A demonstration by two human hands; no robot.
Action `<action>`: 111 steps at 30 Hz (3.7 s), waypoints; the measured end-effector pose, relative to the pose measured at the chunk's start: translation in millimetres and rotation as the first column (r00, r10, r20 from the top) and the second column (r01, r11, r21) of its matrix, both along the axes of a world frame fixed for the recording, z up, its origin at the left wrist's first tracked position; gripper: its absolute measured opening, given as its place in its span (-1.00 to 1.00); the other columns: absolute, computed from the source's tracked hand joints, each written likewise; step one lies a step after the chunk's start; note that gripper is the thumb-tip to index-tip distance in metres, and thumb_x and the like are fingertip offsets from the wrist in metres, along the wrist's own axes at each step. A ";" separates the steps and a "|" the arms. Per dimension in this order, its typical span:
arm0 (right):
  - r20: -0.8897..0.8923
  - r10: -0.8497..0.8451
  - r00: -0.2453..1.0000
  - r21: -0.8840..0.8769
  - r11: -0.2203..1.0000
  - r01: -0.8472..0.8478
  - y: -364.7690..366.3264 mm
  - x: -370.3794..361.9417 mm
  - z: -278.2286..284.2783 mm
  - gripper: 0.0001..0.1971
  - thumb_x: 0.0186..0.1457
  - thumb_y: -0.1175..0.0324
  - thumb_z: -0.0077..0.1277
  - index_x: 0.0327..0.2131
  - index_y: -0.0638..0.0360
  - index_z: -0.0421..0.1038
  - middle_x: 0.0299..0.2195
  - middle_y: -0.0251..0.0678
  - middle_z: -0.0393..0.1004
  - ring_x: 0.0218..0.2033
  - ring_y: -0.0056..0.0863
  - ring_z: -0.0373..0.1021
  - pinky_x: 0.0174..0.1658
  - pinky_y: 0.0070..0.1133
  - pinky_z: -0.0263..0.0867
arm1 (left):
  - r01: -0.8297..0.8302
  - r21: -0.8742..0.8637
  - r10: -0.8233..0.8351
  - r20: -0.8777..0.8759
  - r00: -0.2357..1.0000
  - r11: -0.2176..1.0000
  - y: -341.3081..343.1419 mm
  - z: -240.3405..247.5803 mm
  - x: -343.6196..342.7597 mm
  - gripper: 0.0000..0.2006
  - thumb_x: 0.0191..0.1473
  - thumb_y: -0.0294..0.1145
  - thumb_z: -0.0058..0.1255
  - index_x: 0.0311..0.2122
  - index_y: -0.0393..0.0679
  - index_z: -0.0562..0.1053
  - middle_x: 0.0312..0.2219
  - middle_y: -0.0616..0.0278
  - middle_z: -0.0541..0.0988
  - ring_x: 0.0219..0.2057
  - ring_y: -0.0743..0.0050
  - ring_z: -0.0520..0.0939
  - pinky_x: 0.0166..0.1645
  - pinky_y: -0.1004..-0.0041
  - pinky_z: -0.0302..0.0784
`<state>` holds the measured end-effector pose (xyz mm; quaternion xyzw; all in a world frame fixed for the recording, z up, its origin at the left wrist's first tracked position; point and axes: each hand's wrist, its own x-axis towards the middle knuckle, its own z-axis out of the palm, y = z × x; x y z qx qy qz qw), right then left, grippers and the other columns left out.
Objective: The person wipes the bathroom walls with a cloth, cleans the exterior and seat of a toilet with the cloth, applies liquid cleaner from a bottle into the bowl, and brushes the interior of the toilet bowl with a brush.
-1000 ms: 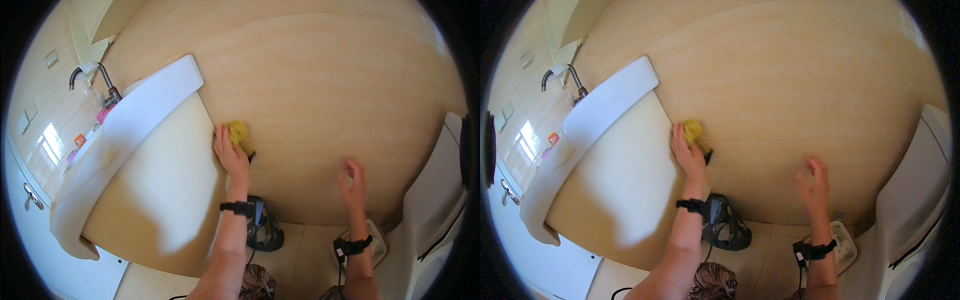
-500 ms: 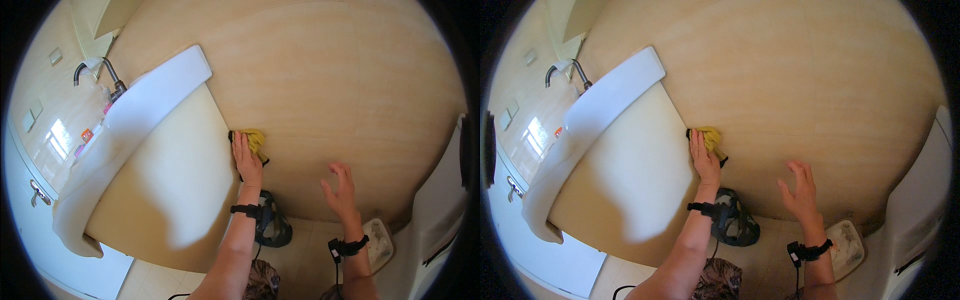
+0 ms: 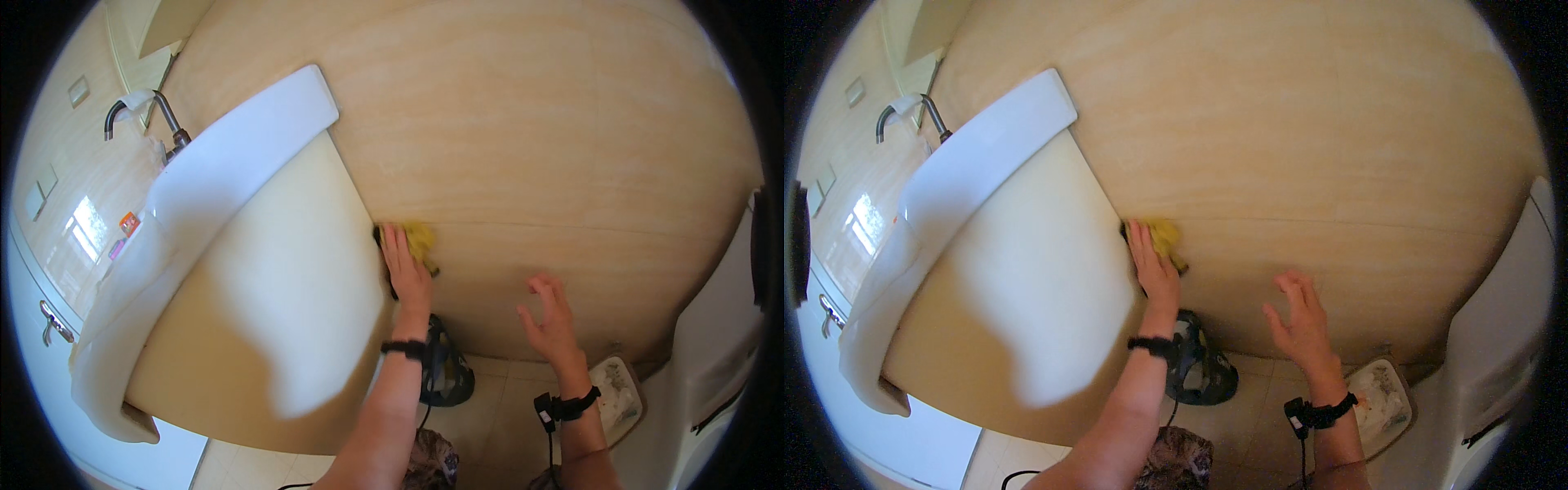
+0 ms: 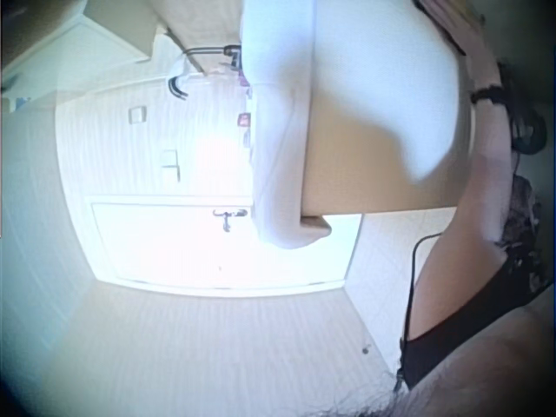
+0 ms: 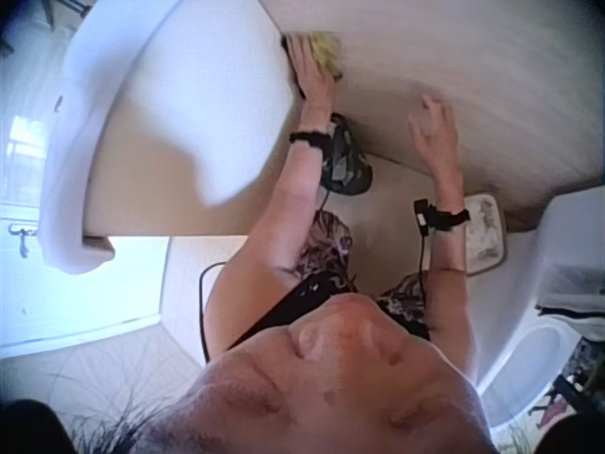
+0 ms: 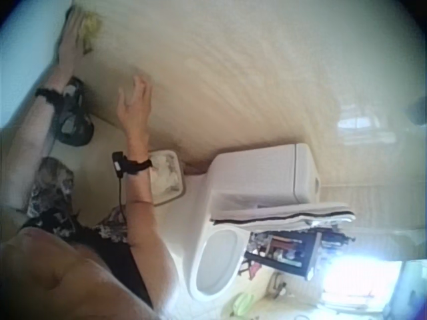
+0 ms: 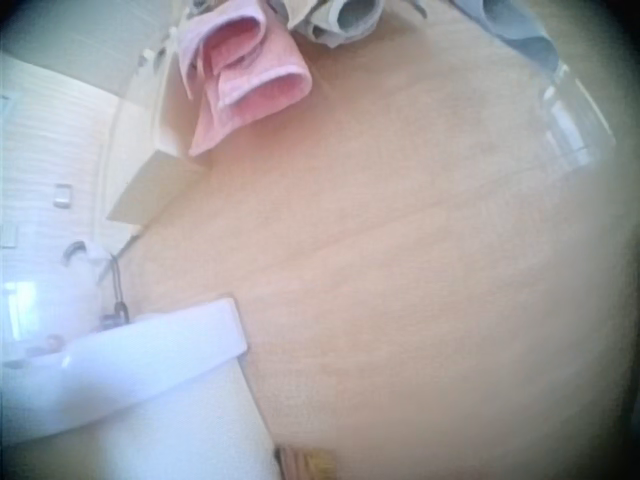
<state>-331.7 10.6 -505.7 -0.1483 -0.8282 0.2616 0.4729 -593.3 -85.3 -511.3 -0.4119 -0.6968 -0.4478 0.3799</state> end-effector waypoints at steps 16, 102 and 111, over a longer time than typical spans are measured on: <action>-0.001 -0.022 1.000 -0.001 1.000 0.022 5.1 17.3 9.3 -0.58 -0.02 0.51 0.14 -0.05 0.21 0.29 -0.08 -0.11 0.32 -0.14 -0.21 0.39 -0.08 -0.45 0.34 | 0.183 0.157 -0.116 -0.359 0.926 0.971 84.0 179.5 50.7 -0.41 0.04 -0.53 -0.09 0.22 -0.35 0.13 0.26 -0.21 0.06 0.29 -0.27 0.04 0.35 -0.03 -0.13; -0.713 -0.494 0.497 -0.577 0.817 -0.015 103.8 156.7 15.4 -0.85 0.22 0.46 -0.08 -0.16 0.24 0.39 -0.36 -0.39 0.43 -0.41 -0.67 0.34 -0.29 -0.68 0.33 | -0.040 -0.700 -0.516 -0.562 0.647 0.713 134.0 175.6 185.5 -0.35 -0.07 -0.46 -0.02 0.22 -0.12 0.22 0.17 0.11 0.32 0.20 0.05 0.29 0.27 0.00 0.12; -0.720 -0.471 0.511 -0.603 0.789 -0.122 104.1 137.4 9.1 -0.86 0.23 0.44 -0.08 -0.17 0.24 0.39 -0.37 -0.40 0.42 -0.40 -0.67 0.33 -0.29 -0.67 0.32 | 0.088 0.042 -0.039 -0.656 0.754 0.995 211.7 269.6 268.4 -0.42 0.04 -0.40 -0.07 0.22 -0.13 0.22 0.26 0.08 0.18 0.25 -0.03 0.19 0.31 0.01 -0.02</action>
